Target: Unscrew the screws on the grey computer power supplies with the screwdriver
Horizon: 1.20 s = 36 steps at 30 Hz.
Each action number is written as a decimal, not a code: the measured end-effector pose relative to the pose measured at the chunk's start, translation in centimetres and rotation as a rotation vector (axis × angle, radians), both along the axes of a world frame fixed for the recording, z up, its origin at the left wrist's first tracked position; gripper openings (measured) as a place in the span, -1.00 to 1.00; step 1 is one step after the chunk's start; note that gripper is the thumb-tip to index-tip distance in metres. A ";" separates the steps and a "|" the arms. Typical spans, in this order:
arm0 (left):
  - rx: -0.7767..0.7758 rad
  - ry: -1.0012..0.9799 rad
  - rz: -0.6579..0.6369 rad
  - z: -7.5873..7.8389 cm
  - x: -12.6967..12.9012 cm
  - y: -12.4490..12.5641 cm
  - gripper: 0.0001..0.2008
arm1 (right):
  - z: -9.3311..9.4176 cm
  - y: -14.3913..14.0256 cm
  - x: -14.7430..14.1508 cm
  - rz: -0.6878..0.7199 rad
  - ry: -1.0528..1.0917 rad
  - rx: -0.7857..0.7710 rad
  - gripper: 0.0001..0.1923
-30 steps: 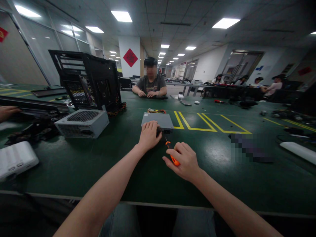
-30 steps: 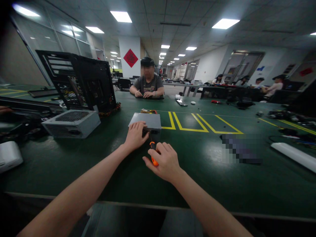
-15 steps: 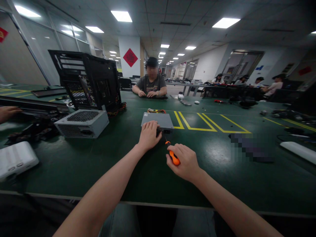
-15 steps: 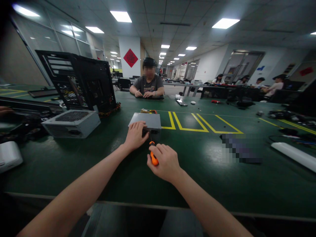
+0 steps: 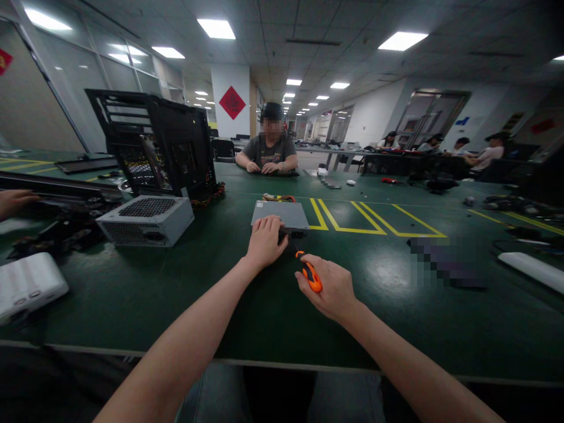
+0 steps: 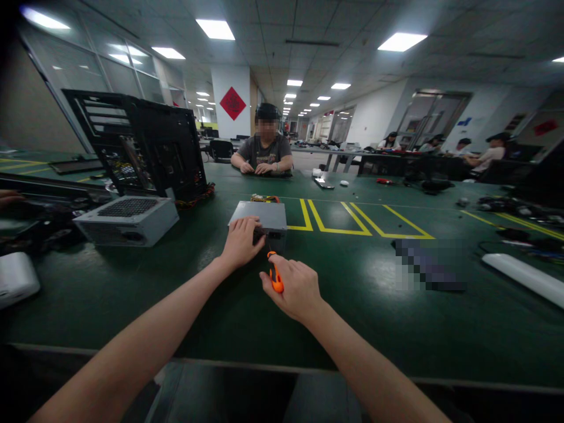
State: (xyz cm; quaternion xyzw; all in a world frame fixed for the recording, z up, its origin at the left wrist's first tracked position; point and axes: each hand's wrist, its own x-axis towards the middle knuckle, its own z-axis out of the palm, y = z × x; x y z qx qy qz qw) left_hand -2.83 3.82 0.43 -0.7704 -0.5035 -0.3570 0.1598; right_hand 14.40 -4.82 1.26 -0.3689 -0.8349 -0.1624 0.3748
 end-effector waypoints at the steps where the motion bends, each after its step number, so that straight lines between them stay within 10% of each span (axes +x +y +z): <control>1: 0.000 0.000 -0.001 0.0 0.0 0.0 -0.74 | 0.0 0.0 0.0 0.004 -0.011 0.005 -0.77; 36: 0.025 0.011 0.003 -0.1 0.0 0.0 -0.75 | 0.6 -0.3 0.0 0.054 -0.126 0.006 -0.75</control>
